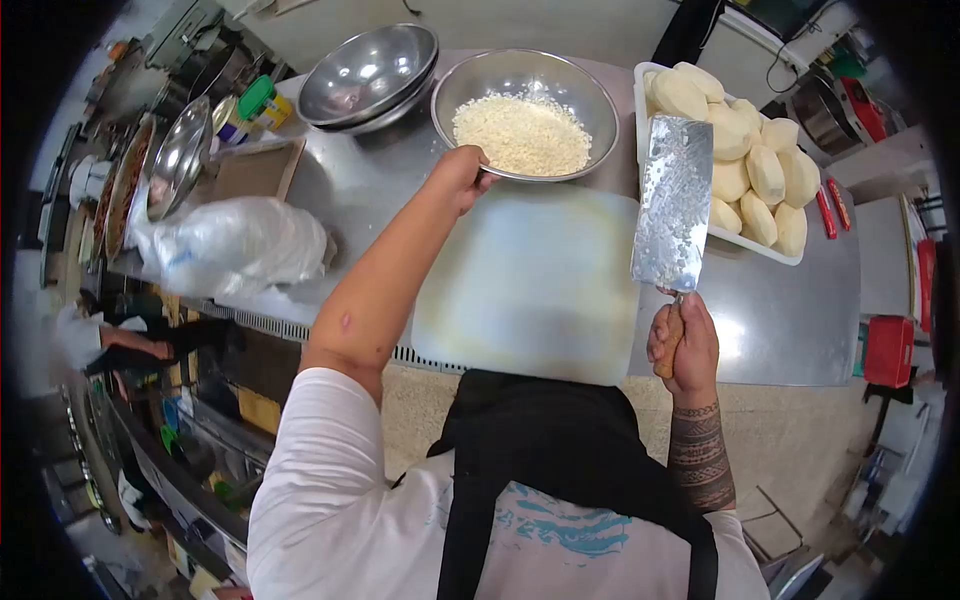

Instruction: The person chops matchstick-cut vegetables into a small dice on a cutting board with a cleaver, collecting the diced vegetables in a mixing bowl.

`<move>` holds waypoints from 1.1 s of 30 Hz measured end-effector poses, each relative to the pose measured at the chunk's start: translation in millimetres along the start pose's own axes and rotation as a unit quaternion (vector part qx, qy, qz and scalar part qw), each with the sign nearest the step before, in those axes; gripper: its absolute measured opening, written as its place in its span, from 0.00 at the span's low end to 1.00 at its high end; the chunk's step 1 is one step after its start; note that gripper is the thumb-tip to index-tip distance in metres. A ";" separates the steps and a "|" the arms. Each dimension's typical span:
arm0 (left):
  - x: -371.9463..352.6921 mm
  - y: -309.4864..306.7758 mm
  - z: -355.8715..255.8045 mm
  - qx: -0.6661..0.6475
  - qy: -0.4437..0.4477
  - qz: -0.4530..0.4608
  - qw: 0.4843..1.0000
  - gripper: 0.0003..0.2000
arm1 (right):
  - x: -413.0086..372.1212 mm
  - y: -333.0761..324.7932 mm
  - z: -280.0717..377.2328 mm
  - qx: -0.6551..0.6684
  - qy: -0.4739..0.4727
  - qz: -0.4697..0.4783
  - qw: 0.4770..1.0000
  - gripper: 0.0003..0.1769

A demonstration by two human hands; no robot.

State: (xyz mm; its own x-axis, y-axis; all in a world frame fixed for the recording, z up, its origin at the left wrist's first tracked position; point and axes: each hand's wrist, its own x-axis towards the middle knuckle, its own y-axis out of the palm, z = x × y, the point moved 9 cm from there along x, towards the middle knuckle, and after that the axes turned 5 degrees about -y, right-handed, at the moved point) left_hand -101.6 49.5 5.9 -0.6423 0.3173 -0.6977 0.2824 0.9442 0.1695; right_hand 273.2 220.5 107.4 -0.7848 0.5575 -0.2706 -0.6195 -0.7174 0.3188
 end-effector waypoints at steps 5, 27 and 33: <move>40.9 4.7 1.0 0.007 -0.029 0.068 0.997 0.13 | 45.5 42.1 -1.8 0.051 0.014 -0.016 0.999 0.23; -108.7 189.2 -42.3 0.427 0.555 0.363 0.615 0.40 | 208.8 102.8 -30.5 0.106 0.038 0.137 0.984 0.18; -103.4 206.9 -38.5 0.470 0.547 0.391 0.572 0.43 | 203.3 89.3 -24.6 0.118 0.038 0.111 0.986 0.18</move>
State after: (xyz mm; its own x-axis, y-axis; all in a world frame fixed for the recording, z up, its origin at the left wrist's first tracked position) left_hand -4.2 215.4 139.8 0.0255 0.9610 0.2755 0.7171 0.1745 -0.6748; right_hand 58.7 259.4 58.5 -0.9039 0.3581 -0.2341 -0.4255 -0.6963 0.5780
